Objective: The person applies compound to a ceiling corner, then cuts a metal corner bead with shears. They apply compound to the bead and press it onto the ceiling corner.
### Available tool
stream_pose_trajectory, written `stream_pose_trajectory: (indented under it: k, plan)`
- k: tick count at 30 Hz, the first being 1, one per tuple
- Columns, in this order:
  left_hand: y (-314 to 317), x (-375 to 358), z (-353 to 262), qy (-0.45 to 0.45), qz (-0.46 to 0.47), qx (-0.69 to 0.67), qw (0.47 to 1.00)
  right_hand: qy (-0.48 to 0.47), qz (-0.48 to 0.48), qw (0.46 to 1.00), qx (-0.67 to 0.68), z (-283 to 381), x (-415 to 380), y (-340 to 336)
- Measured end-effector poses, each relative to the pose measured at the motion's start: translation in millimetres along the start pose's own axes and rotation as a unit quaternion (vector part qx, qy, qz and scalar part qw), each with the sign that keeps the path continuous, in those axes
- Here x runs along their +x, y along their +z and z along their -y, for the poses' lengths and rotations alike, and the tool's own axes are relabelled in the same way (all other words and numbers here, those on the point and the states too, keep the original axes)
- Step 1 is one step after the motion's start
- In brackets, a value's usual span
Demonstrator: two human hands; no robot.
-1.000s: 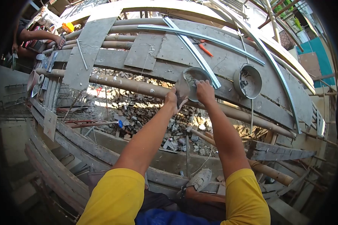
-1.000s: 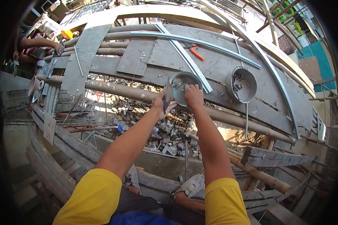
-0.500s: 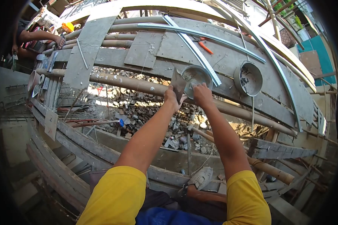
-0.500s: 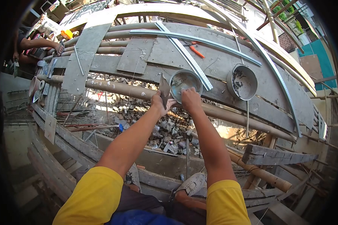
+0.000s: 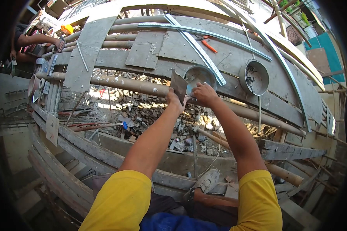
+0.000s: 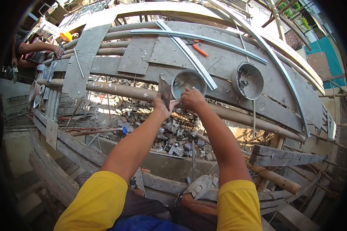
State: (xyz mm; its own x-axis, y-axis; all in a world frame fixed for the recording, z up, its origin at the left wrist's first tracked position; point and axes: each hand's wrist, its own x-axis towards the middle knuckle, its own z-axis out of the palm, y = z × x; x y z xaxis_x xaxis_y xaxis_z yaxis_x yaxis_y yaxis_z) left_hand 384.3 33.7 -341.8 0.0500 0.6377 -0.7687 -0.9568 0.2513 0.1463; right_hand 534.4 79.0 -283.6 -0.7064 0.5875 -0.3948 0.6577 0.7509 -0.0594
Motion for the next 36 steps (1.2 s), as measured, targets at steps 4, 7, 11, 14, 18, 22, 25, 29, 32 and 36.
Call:
stream_pose_trajectory:
  k: [4,7,11,14,18,22,25,29,32,36]
  plan:
    - [4.3,5.0,1.1,0.027,-0.009,0.010,1.000,-0.082,0.016,0.994,-0.072,-14.4,-4.5,1.0]
    - [10.3,-2.5,1.3,0.010,0.016,0.030,0.999,-0.009,0.107,0.985,-0.137,-24.0,-3.3,-13.9]
    - [19.1,-6.0,1.6,0.028,-0.013,0.146,0.989,0.115,-0.093,0.970,0.194,-37.2,-42.5,-36.6]
    - [19.4,13.9,0.6,0.168,-0.111,0.405,0.892,0.143,-0.263,0.902,0.311,-23.6,-73.3,-60.4]
    - [74.1,-45.7,-13.1,0.034,0.032,0.334,0.941,0.073,-0.456,0.824,0.327,0.7,-99.9,-79.8]
    - [104.0,-70.7,-2.5,-0.047,0.133,0.241,0.960,0.009,-0.478,0.848,0.227,5.0,-116.1,-85.0]
    - [115.2,-86.2,-5.0,-0.022,0.205,0.264,0.942,0.020,-0.431,0.894,0.124,-25.3,-141.1,-85.0]
    - [149.5,-113.4,-8.2,0.043,0.286,0.317,0.903,0.069,-0.383,0.921,0.035,-53.9,-190.6,-99.5]
    - [185.5,-141.4,-20.3,0.080,0.327,0.354,0.873,0.091,-0.456,0.885,0.028,-43.4,-225.2,-143.5]
    - [220.5,-189.6,-31.0,0.123,0.389,0.402,0.820,0.046,-0.487,0.872,-0.033,-15.7,-267.8,-207.4]
